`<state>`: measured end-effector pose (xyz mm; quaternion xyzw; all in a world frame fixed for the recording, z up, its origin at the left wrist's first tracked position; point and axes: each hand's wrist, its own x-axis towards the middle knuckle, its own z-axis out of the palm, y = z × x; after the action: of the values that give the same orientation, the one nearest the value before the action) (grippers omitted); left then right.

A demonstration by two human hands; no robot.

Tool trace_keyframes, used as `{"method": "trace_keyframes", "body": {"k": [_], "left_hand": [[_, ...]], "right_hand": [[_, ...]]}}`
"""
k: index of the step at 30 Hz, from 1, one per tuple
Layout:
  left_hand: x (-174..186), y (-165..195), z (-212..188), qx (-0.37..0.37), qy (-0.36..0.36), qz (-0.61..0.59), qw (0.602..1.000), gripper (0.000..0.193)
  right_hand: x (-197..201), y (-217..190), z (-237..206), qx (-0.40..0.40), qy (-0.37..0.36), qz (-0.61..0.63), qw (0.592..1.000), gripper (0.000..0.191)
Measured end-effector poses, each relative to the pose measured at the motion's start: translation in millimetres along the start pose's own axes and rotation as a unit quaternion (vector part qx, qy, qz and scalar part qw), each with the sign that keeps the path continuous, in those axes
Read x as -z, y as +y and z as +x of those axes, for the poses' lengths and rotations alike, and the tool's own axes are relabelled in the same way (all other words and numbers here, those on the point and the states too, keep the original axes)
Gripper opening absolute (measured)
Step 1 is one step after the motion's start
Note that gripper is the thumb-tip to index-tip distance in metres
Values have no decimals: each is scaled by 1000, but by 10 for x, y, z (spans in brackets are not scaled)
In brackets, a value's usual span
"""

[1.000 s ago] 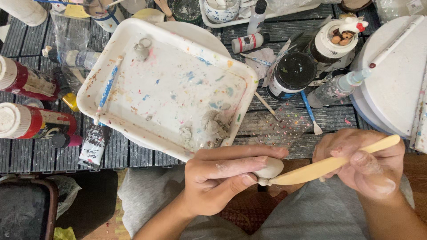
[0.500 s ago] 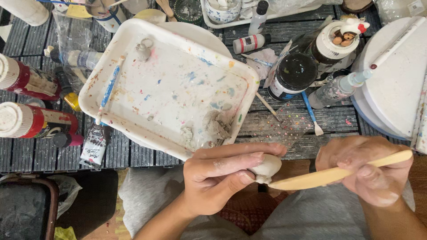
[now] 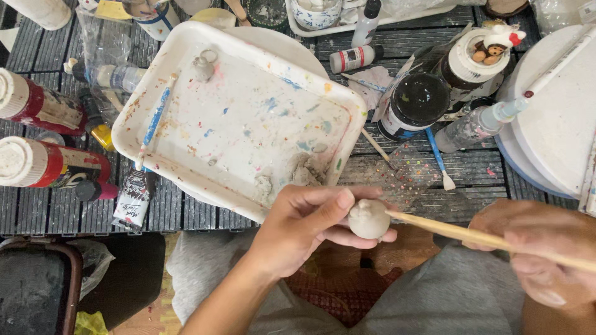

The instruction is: The person shapes a small ball of grey clay using a wooden stick, adding and smoothing details to form a small figurine. They repeatedly pick up clay from a tray and apply it to the object, refining its shape throughout the clip.

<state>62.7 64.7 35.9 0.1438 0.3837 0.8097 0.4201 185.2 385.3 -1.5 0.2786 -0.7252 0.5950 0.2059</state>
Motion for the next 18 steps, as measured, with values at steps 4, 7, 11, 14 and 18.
{"method": "trace_keyframes", "body": {"k": [4,7,11,14,18], "left_hand": [[33,13,11,39,-15,-36,998,56],[28,6,12,41,-8,-22,999,55],[17,6,22,48,1,-5,999,54],[11,10,24,49,-3,0,999,54],[16,14,16,57,-3,-13,998,52]], "right_hand": [[6,-124,9,40,-64,-119,990,26],[-29,-194,76,30,-81,-129,988,35],[-48,-258,200,22,-114,-128,985,42],[-34,-326,283,-5,-165,-144,976,49],[-57,-389,386,-11,-165,-137,977,52]]}}
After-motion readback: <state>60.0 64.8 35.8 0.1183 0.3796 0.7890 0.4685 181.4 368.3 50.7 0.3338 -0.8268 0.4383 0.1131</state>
